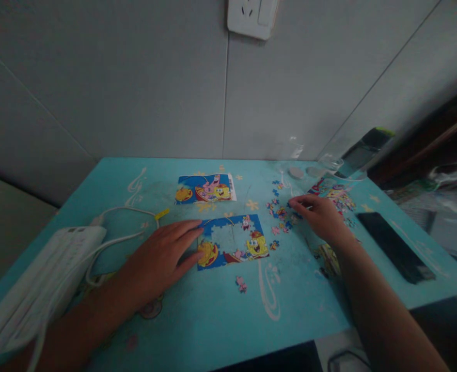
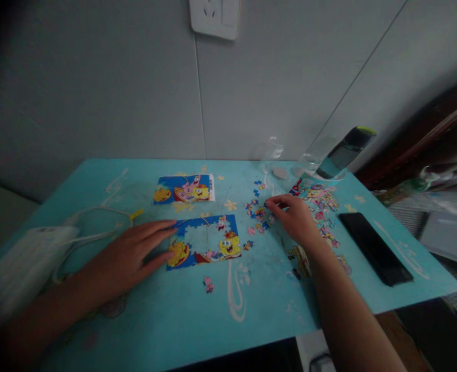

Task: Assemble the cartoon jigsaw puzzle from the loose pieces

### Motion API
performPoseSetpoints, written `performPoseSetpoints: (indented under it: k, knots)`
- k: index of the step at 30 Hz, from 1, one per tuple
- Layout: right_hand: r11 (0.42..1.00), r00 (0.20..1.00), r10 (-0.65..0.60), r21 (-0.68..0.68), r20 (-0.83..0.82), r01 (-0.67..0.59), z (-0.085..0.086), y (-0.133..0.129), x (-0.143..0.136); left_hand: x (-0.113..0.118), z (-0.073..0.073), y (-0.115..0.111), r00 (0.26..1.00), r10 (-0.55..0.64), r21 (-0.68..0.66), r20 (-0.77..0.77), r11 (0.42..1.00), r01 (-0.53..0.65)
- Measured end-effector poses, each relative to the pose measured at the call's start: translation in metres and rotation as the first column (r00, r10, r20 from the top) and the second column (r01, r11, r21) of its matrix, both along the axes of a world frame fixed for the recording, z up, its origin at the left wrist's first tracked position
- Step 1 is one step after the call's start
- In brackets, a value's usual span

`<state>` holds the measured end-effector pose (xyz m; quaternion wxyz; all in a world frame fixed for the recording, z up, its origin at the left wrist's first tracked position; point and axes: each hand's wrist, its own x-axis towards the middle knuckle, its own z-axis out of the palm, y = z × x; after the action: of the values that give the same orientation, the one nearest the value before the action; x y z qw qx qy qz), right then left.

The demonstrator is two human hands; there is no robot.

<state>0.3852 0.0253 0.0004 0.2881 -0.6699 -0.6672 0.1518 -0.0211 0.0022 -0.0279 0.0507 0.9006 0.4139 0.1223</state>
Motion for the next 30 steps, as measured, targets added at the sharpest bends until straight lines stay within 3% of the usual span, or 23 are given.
performPoseSetpoints:
  k: [4, 10, 16, 25, 28, 30]
  knots:
    - [0.993, 0.986, 0.088, -0.071, -0.144, -0.099, 0.004, -0.005, -0.011, -0.001, 0.0, 0.0, 1.0, 0.003, -0.019, 0.002, 1.0, -0.003]
    - [0.98, 0.984, 0.134, -0.133, -0.115, -0.149, 0.0, -0.009, -0.027, -0.001, -0.001, -0.001, 1.0, 0.005, -0.018, -0.01, 1.0, -0.005]
    - [0.994, 0.994, 0.095, -0.066, 0.056, -0.091, 0.0, -0.013, -0.039, 0.0, 0.002, -0.001, 1.0, 0.005, -0.027, -0.014, 1.0, -0.006]
    - [0.999, 0.938, -0.037, 0.038, 0.343, 0.026, -0.009, -0.007, -0.027, -0.001, 0.001, -0.001, 1.0, 0.002, -0.038, 0.022, 0.999, -0.001]
    - [0.99, 0.943, -0.003, 0.134, 0.333, -0.044, -0.004, -0.011, -0.031, 0.0, 0.001, -0.001, 1.0, 0.009, -0.039, 0.011, 0.999, -0.008]
    - [0.97, 0.958, 0.148, 0.151, 0.246, -0.189, 0.003, -0.017, -0.041, 0.0, 0.001, -0.001, 1.0, 0.011, -0.039, 0.01, 0.999, -0.011]
